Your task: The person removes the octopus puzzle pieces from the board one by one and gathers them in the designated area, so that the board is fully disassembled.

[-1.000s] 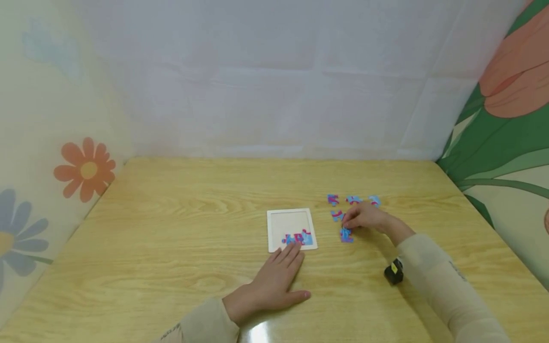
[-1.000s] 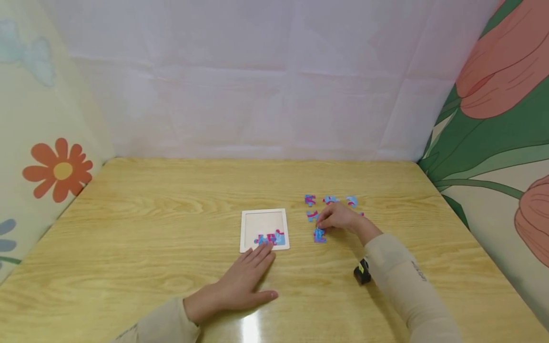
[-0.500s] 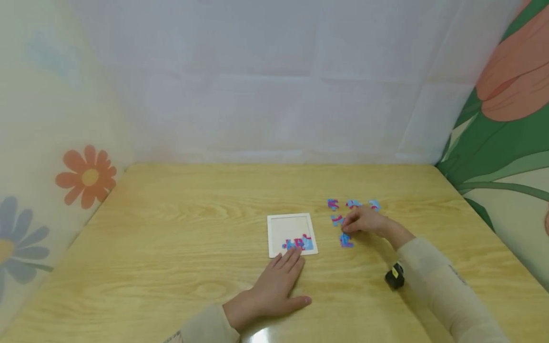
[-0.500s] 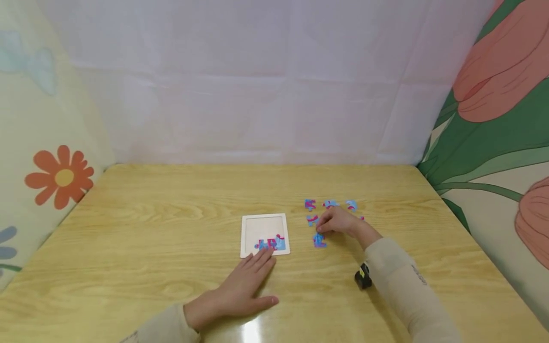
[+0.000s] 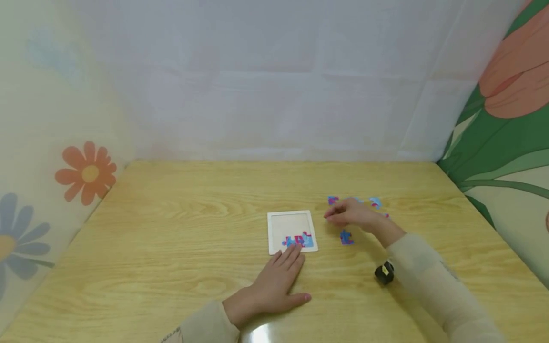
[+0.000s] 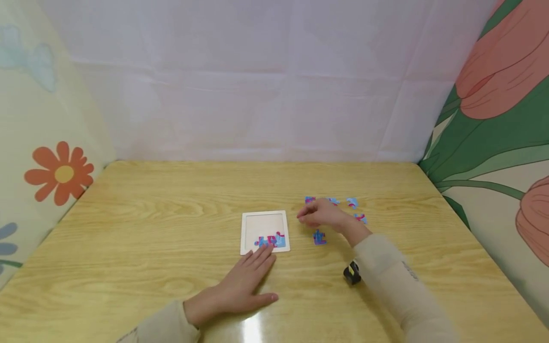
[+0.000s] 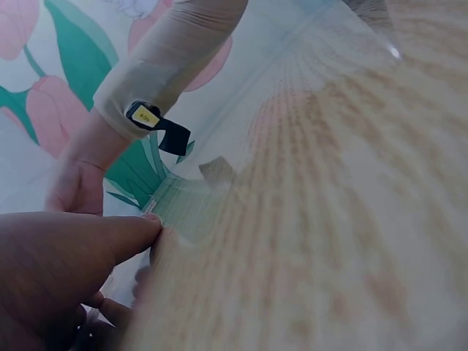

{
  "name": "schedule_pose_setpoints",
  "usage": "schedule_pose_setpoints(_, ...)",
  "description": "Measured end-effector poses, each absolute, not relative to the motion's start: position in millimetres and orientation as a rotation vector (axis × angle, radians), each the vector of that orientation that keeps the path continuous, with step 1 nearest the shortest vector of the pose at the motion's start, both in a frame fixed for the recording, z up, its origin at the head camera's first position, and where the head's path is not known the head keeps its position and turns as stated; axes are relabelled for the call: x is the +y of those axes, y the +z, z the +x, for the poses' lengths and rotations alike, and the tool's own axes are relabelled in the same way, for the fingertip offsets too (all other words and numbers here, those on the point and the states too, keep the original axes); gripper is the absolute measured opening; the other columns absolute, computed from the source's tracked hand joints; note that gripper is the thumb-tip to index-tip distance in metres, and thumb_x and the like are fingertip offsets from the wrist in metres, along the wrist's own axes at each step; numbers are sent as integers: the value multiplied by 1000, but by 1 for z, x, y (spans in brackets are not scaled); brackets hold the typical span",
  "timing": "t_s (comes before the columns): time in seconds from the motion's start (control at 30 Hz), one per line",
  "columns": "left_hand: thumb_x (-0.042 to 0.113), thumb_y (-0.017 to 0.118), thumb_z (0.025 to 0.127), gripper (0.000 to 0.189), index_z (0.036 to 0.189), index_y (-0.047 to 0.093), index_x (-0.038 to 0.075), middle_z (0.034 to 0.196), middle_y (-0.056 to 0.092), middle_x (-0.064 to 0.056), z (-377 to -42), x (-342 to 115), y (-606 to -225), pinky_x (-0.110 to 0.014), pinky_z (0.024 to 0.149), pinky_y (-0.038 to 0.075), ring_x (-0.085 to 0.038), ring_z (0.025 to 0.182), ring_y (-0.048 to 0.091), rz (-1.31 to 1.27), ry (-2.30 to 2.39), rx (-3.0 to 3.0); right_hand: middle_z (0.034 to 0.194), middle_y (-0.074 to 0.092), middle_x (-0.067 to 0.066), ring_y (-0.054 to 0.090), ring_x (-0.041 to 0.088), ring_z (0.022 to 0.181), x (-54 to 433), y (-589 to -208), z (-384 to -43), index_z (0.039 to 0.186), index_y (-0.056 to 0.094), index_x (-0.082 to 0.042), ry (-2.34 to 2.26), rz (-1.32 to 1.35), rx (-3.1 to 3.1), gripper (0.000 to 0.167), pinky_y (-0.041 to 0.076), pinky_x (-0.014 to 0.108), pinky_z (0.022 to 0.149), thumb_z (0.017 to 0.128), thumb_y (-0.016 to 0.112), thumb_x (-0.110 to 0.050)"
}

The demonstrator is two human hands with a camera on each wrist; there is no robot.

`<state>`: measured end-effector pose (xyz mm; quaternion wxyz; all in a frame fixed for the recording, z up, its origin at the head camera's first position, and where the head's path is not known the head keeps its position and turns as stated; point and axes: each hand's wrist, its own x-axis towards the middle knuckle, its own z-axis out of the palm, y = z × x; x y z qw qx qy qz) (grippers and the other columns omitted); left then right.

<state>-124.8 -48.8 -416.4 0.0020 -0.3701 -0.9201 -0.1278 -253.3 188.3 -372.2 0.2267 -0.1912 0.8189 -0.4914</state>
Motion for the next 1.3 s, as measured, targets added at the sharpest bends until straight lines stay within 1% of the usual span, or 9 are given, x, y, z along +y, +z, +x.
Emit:
schedule_pose_setpoints(0.17, 52, 45, 82, 76, 132, 29, -3, 139, 15, -18, -125, -50, -416, -42, 100, 11, -29, 127, 10, -1167, -434, -2897, 92, 59, 15, 57, 28, 85, 164, -369, -249, 100, 56, 10, -1439, -542, 2167, 26, 46, 34, 73, 80, 58, -7)
schedule_pose_setpoints(0.3, 50, 46, 82, 76, 131, 29, -4, 139, 15, -19, -125, -50, -417, -42, 100, 11, -29, 127, 9, -1178, -458, -2875, 89, 60, 14, 58, 24, 80, 147, -368, -245, 99, 56, 9, -1446, -584, 2115, 24, 47, 33, 72, 80, 57, -6)
schedule_pose_setpoints(0.43, 50, 47, 81, 76, 131, 29, -4, 139, 14, -19, -125, -50, -418, -42, 100, 10, -29, 127, 9, -1180, -471, -2866, 86, 60, 10, 57, 19, 76, 133, -371, -243, 99, 56, 8, -1411, -638, 2084, 24, 47, 33, 70, 80, 57, -7)
schedule_pose_setpoints(0.6, 49, 47, 82, 75, 131, 29, -4, 140, 13, -18, -126, -49, -418, -42, 100, 10, -28, 128, 7, -1182, -482, -2879, 79, 60, 8, 57, 16, 70, 121, -378, -241, 96, 57, 9, -1411, -668, 2061, 22, 47, 32, 66, 80, 57, -5)
schedule_pose_setpoints(0.77, 49, 47, 82, 75, 131, 29, -4, 140, 12, -19, -126, -50, -417, -43, 100, 10, -28, 128, 6, -1189, -496, -2889, 75, 60, 6, 56, 15, 67, 114, -381, -239, 94, 58, 9, -1406, -630, 2083, 19, 48, 31, 64, 79, 57, -2)
schedule_pose_setpoints(1.0, 49, 47, 82, 75, 131, 29, -5, 140, 13, -19, -127, -50, -418, -43, 100, 10, -28, 128, 6, -1185, -504, -2896, 75, 61, 6, 56, 15, 66, 113, -384, -239, 92, 59, 9, -1385, -592, 2118, 17, 48, 30, 63, 78, 59, -1)
schedule_pose_setpoints(1.3, 47, 50, 81, 75, 132, 28, -4, 140, 12, -18, -128, -51, -417, -41, 100, 8, -27, 128, 4, -1160, -603, -2917, 74, 60, 4, 54, 13, 66, 114, -389, -241, 89, 61, 6, -1351, -616, 2156, 15, 47, 27, 64, 76, 61, -2)
